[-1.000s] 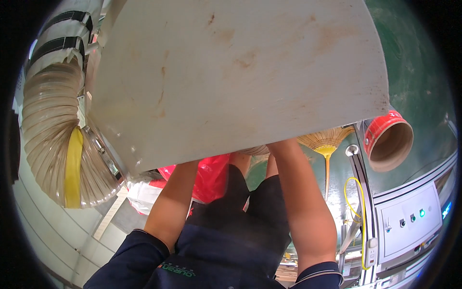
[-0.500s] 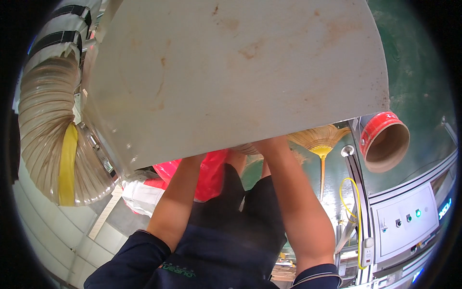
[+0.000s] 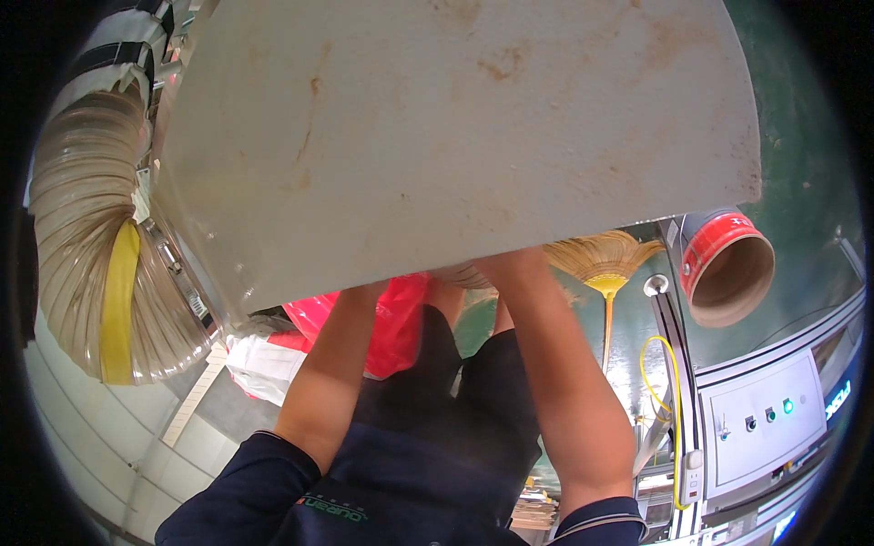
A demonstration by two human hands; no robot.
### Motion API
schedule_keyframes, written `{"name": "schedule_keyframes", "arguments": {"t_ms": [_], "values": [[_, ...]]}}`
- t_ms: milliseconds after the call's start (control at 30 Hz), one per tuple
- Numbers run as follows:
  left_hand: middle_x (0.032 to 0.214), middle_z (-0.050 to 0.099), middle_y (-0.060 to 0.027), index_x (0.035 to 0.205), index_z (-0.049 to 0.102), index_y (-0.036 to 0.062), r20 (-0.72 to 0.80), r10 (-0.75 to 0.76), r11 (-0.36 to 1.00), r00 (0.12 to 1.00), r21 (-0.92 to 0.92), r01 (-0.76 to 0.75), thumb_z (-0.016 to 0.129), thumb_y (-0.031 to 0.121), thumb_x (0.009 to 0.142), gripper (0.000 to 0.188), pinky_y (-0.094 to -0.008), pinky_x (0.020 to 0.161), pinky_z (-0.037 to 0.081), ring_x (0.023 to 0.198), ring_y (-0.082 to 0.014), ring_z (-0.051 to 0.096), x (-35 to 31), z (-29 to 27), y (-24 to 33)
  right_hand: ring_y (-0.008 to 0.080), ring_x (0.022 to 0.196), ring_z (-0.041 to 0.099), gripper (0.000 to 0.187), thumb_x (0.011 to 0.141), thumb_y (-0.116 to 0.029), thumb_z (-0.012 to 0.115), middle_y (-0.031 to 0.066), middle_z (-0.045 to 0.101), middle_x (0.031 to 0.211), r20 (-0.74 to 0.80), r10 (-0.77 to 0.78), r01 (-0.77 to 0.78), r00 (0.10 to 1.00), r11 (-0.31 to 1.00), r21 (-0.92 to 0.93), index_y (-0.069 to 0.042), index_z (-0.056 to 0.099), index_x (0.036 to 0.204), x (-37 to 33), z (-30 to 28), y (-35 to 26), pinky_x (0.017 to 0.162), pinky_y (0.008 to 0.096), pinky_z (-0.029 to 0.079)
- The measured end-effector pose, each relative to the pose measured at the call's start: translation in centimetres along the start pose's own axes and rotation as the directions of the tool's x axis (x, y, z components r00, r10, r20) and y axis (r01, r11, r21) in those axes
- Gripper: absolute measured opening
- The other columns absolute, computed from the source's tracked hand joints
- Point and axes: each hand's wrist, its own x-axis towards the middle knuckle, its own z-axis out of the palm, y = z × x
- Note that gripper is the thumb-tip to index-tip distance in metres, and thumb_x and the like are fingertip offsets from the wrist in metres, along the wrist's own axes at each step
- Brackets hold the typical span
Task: The person sweeps wood shavings off the floor using a broom, then detaches and reattaches a flexible dust collection hose on a woodworking machine, securing it with a screwdriver.
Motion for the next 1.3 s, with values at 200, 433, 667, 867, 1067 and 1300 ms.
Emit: {"name": "schedule_keyframes", "arguments": {"t_ms": [200,433,667,867,1067,1300], "values": [[0.119,0.056,-0.0048,0.119,0.056,0.0059,0.003,0.007,1.000,1.000,-0.010,-0.007,0.067,0.013,0.085,0.037,-0.0350,0.093,0.045,0.109,-0.0185,0.052,0.2,0.0,0.1,0.0320,0.092,0.062,0.026,0.078,-0.003,0.064,0.0150,0.066,0.100,0.007,0.001,-0.001,1.000,0.999,-0.037,0.001,0.063,0.104,-0.1,0.3,-1.0,0.079,0.0386,0.050],[0.119,0.056,-0.0046,0.119,0.056,0.0062,-0.002,0.016,1.000,1.000,-0.016,-0.016,0.066,0.013,0.085,0.036,-0.0349,0.093,0.045,0.109,-0.0182,0.052,0.2,-0.5,0.4,0.0326,0.094,0.062,0.028,0.079,-0.003,0.063,0.0165,0.066,0.103,-0.035,0.108,-0.104,0.994,0.990,0.098,0.001,0.062,0.106,0.0,0.3,-2.7,0.080,0.0387,0.049],[0.118,0.057,-0.0043,0.118,0.056,0.0065,-0.009,0.004,1.000,1.000,-0.024,-0.005,0.066,0.013,0.086,0.034,-0.0349,0.093,0.045,0.108,-0.0180,0.052,-0.6,-0.7,-0.2,0.0324,0.093,0.062,0.027,0.080,-0.005,0.064,0.0155,0.066,0.103,-0.022,0.056,-0.055,0.998,0.997,0.057,0.000,0.063,0.106,-0.9,0.4,0.3,0.080,0.0386,0.049],[0.117,0.057,-0.0040,0.118,0.057,0.0067,-0.002,-0.008,0.999,1.000,-0.045,0.008,0.065,0.014,0.086,0.033,-0.0349,0.093,0.045,0.108,-0.0178,0.052,-1.1,-0.6,-0.6,0.0309,0.094,0.061,0.027,0.082,-0.010,0.064,0.0140,0.065,0.104,-0.032,-0.032,0.032,0.999,0.999,0.010,-0.002,0.063,0.107,-1.2,0.9,2.1,0.080,0.0396,0.049],[0.117,0.057,-0.0038,0.117,0.057,0.0070,0.016,-0.009,0.997,1.000,-0.078,0.010,0.065,0.014,0.087,0.032,-0.0348,0.092,0.045,0.107,-0.0176,0.053,-0.8,0.3,-0.7,0.0300,0.097,0.060,0.031,0.081,-0.012,0.066,0.0137,0.064,0.107,-0.015,-0.030,0.031,0.999,0.999,0.011,-0.002,0.062,0.110,-1.1,0.4,1.9,0.082,0.0391,0.049],[0.116,0.057,-0.0035,0.116,0.057,0.0072,0.038,-0.016,0.995,0.999,-0.102,0.020,0.065,0.014,0.087,0.031,-0.0348,0.092,0.045,0.107,-0.0174,0.053,-0.4,1.2,-1.1,0.0290,0.101,0.058,0.037,0.080,-0.014,0.068,0.0134,0.062,0.111,-0.005,-0.017,0.017,1.000,1.000,0.010,-0.001,0.060,0.113,-1.4,0.3,2.1,0.085,0.0384,0.047]]}}
